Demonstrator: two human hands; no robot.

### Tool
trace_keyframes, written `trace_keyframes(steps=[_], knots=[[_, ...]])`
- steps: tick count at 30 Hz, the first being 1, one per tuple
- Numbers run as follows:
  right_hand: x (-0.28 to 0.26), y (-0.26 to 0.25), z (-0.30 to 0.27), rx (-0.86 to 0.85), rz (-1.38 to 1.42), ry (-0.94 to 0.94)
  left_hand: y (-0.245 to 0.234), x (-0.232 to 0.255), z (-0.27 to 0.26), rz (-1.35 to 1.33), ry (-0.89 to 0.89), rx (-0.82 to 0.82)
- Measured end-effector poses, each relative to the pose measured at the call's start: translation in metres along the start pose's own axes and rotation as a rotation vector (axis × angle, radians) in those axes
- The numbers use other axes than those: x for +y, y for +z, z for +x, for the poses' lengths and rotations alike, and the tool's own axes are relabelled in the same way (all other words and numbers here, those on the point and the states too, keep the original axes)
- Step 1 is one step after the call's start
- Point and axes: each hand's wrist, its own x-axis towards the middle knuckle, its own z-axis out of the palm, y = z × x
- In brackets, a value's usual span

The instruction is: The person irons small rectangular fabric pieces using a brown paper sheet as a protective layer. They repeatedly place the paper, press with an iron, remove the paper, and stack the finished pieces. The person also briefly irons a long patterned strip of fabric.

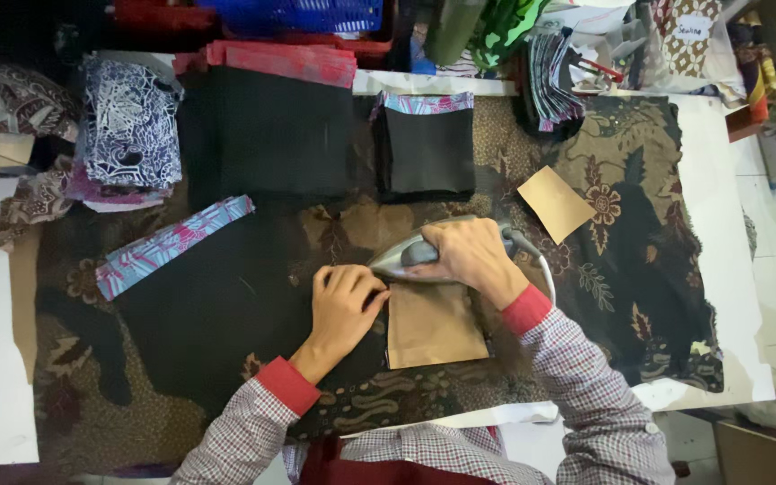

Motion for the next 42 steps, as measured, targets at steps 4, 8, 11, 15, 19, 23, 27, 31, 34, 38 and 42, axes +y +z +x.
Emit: trace_keyframes(steps=[4, 8, 11, 15, 19, 23, 27, 31, 34, 38, 42], knots=[[0.002, -0.004, -0.003, -0.037, -0.017, -0.013, -0.001, -0.002, 0.0, 0.011, -0.025, 0.044], [0.004, -0.004, -0.01, -0.062, -0.015, 0.027, 0.001, -0.005, -0.002, 0.045, -0.011, -0.045], [0.008, -0.005, -0.019, -0.058, 0.008, 0.076, 0.002, -0.006, -0.002, 0.078, -0.016, -0.129], [0.015, -0.01, -0.039, -0.057, 0.061, 0.166, 0.003, -0.004, 0.0, 0.12, 0.0, -0.169], [0.022, -0.017, -0.066, -0.096, -0.013, 0.245, 0.002, -0.003, 0.001, 0.143, 0.005, -0.189], [0.039, -0.029, -0.1, -0.133, -0.058, 0.402, 0.001, -0.001, 0.001, 0.141, -0.001, -0.17], [0.084, -0.05, -0.152, 0.264, 0.329, 0.651, 0.001, -0.001, 0.002, 0.15, 0.018, -0.162], [0.14, -0.027, -0.197, 0.968, 0.946, 0.728, 0.002, 0.0, 0.002, 0.163, 0.007, -0.184], [0.177, 0.023, -0.203, 1.288, 1.222, 0.699, 0.001, 0.002, 0.003, 0.159, 0.006, -0.179], [0.203, 0.044, -0.224, 0.942, 1.01, 0.932, 0.0, 0.004, 0.006, 0.169, 0.008, -0.187], [0.176, 0.027, -0.233, -0.086, -0.012, 1.233, -0.001, 0.005, 0.007, 0.178, -0.001, -0.218]])
